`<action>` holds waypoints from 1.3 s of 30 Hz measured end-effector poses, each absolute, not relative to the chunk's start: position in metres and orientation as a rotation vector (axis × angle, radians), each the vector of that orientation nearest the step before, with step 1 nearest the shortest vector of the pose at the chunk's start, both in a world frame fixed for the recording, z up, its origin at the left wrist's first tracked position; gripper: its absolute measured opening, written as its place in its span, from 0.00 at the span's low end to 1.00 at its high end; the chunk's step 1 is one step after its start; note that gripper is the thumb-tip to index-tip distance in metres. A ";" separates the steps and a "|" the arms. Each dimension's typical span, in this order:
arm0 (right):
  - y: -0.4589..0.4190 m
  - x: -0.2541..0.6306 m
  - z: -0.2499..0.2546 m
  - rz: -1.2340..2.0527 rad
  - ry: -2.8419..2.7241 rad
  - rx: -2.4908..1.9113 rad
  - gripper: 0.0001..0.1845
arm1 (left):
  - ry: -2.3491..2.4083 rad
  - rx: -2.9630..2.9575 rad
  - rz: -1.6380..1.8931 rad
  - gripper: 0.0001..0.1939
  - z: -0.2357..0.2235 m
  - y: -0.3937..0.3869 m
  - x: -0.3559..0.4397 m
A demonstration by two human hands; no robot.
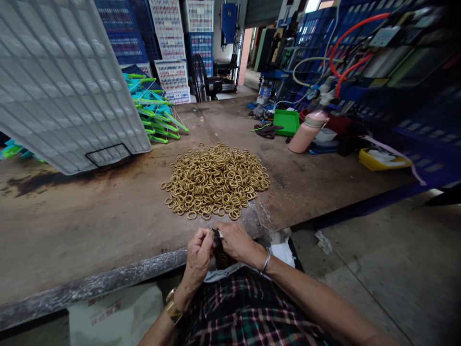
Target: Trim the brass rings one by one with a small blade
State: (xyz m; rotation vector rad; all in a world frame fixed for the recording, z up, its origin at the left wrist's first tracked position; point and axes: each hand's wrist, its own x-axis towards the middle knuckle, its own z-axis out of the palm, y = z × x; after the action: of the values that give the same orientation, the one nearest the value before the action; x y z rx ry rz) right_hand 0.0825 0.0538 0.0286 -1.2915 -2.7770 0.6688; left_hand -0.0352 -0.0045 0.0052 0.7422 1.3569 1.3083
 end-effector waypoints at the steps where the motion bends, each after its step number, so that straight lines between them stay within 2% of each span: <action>1: 0.052 0.084 0.028 0.650 -2.788 -1.315 0.12 | 1.342 0.727 1.283 0.19 0.005 -0.007 -0.034; 8: 0.051 0.103 0.015 0.562 -2.699 -1.524 0.13 | 1.069 0.586 1.034 0.16 0.023 -0.039 -0.026; 11: 0.060 0.115 0.008 0.497 -2.541 -1.588 0.12 | 0.964 0.301 0.892 0.13 0.023 -0.045 -0.025; 15: 0.069 0.121 0.003 0.463 -2.359 -1.562 0.14 | 0.922 -0.193 0.803 0.07 0.008 -0.037 -0.026; 21: 0.068 0.114 -0.002 0.338 -2.453 -1.641 0.14 | 0.951 -0.429 0.832 0.07 -0.025 -0.025 -0.015; 23: 0.069 0.112 -0.004 0.326 -2.462 -1.675 0.14 | 0.989 -0.479 0.882 0.03 -0.039 -0.022 -0.011; 28: 0.075 0.114 -0.005 0.400 -2.410 -1.638 0.15 | 1.013 -0.446 0.918 0.10 -0.055 -0.019 -0.006; 33: 0.080 0.121 -0.006 0.541 -2.242 -1.558 0.14 | 1.239 -0.294 1.058 0.07 -0.040 -0.026 0.000; 39: 0.087 0.126 -0.001 0.783 -1.842 -1.461 0.11 | 1.251 -0.193 1.135 0.07 -0.034 -0.033 0.002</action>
State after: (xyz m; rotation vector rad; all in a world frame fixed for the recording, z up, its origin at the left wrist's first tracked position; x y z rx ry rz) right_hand 0.1264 0.0875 -0.0010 -1.4614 -1.8421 0.7827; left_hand 0.0021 -0.0329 -0.0338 -0.1929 1.2510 1.1350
